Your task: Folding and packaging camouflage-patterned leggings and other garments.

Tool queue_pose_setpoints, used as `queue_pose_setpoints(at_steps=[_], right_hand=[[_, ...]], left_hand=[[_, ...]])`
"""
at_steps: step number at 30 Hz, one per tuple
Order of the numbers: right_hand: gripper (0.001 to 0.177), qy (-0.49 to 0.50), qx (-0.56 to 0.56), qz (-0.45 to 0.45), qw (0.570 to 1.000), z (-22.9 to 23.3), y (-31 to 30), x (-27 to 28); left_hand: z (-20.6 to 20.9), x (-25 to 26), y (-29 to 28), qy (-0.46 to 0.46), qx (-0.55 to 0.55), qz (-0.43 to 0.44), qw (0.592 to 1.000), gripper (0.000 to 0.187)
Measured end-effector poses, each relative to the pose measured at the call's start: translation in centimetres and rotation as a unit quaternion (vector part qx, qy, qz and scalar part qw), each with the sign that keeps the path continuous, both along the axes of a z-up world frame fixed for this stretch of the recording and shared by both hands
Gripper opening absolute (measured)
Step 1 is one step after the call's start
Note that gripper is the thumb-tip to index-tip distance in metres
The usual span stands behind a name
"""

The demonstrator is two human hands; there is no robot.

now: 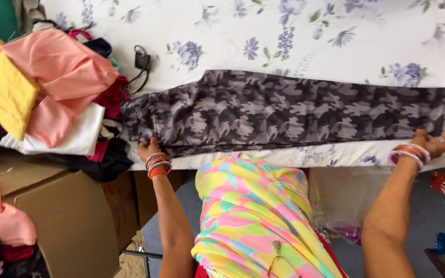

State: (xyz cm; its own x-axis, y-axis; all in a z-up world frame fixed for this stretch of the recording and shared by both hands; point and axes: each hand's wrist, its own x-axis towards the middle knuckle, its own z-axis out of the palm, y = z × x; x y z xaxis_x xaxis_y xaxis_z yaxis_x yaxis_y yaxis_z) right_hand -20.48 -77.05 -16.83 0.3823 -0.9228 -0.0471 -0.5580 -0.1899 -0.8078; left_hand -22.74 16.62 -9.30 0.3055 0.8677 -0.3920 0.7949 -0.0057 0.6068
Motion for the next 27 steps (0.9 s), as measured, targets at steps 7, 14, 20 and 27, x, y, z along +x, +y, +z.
queue_pose_setpoints(at_steps=[7,14,20,27], right_hand=[[0.066,0.049,-0.136,0.026,0.989,1.9,-0.4,0.2],[0.062,0.063,-0.131,0.03,0.989,1.8,-0.8,-0.1],[0.058,0.063,-0.109,0.054,0.991,1.6,-0.3,-0.2],[0.063,0.23,-0.25,0.067,0.938,7.3,8.0,2.3]], left_hand=[[5.0,-0.3,-2.7,-0.215,-0.092,0.08,0.969,0.031],[7.1,-0.7,-5.7,-0.089,-0.057,0.037,0.994,0.028],[7.0,-1.5,-6.7,-0.092,0.024,0.025,0.995,0.025],[6.1,-1.6,-8.5,0.005,0.229,-0.046,0.972,0.038]])
